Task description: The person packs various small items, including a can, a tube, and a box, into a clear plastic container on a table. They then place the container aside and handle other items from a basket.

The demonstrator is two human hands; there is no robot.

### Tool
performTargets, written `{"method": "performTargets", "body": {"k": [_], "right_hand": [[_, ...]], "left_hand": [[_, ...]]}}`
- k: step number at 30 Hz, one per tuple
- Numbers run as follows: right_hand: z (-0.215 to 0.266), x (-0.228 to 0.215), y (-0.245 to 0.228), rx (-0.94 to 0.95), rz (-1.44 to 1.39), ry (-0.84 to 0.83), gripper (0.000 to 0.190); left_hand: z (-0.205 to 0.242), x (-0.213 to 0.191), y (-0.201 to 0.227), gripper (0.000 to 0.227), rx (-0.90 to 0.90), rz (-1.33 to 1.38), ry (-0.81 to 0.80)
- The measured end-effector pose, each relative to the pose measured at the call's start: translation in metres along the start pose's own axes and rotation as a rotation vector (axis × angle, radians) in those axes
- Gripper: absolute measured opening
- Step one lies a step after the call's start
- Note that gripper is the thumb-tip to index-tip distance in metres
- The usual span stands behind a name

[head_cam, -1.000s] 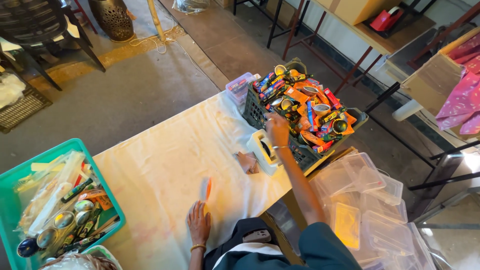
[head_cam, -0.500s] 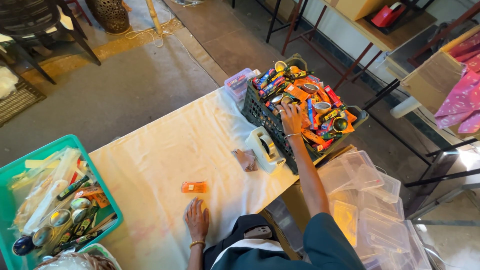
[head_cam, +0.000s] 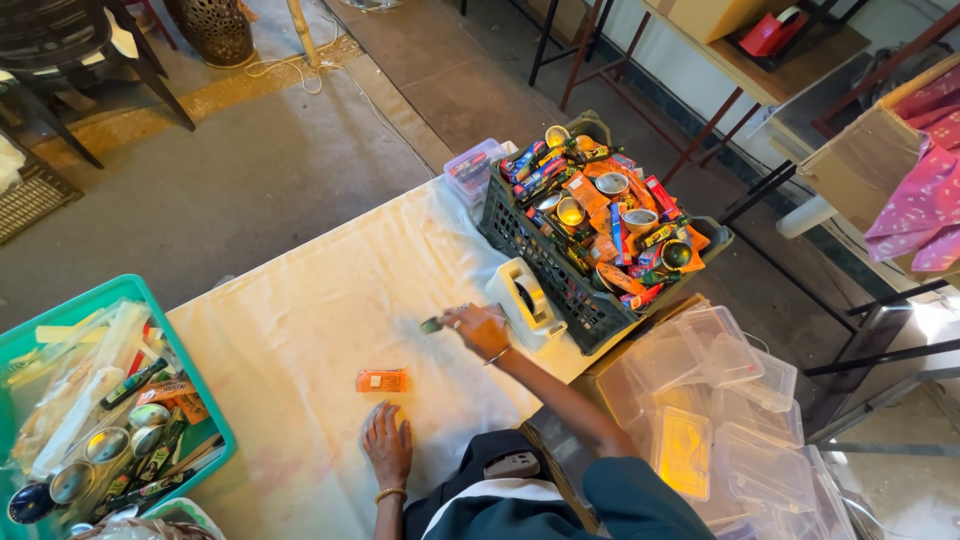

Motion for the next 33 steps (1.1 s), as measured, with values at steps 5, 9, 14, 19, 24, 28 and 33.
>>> {"method": "performTargets", "body": {"k": [5,9,14,19,24,28,33], "right_hand": [[-0.002,0.003,0.006,0.137,-0.003,-0.211,0.021],[-0.041,-0.090,0.061,0.379,0.050,-0.078,0.023],[-0.079,-0.234,0.115,0.602,0.686,0.686,0.058],[-0.037,-0.205,0.210,0.643,0.579,0.419,0.026],[-0.026,-0.171,0.161,0.432,0.301,0.536,0.017],[-0.031,-0.136,0.125,0.486,0.298,0.405,0.032],[-0.027,-0.114,0.098,0.394,0.234,0.469,0.036]], "left_hand": [[0.000,0.002,-0.001,0.041,0.003,-0.017,-0.004],[0.002,-0.002,0.001,0.041,0.027,-0.003,0.012],[-0.001,-0.003,0.005,0.041,0.020,-0.005,0.027],[-0.006,-0.002,0.002,0.041,-0.010,-0.017,0.014],[-0.009,-0.002,0.004,0.041,-0.048,-0.015,-0.018],[-0.007,-0.005,0.003,0.041,-0.050,-0.005,-0.035],[-0.007,-0.003,-0.004,0.041,-0.019,-0.005,-0.037]]}}
Point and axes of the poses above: each hand's wrist, its own z-axis away from the middle knuckle, its own x-axis out of the palm, y = z × x, the point moved 1 cm from there along -z, towards the middle knuckle, and after that the axes turned 11 degrees about x, right-handed, at the moved point
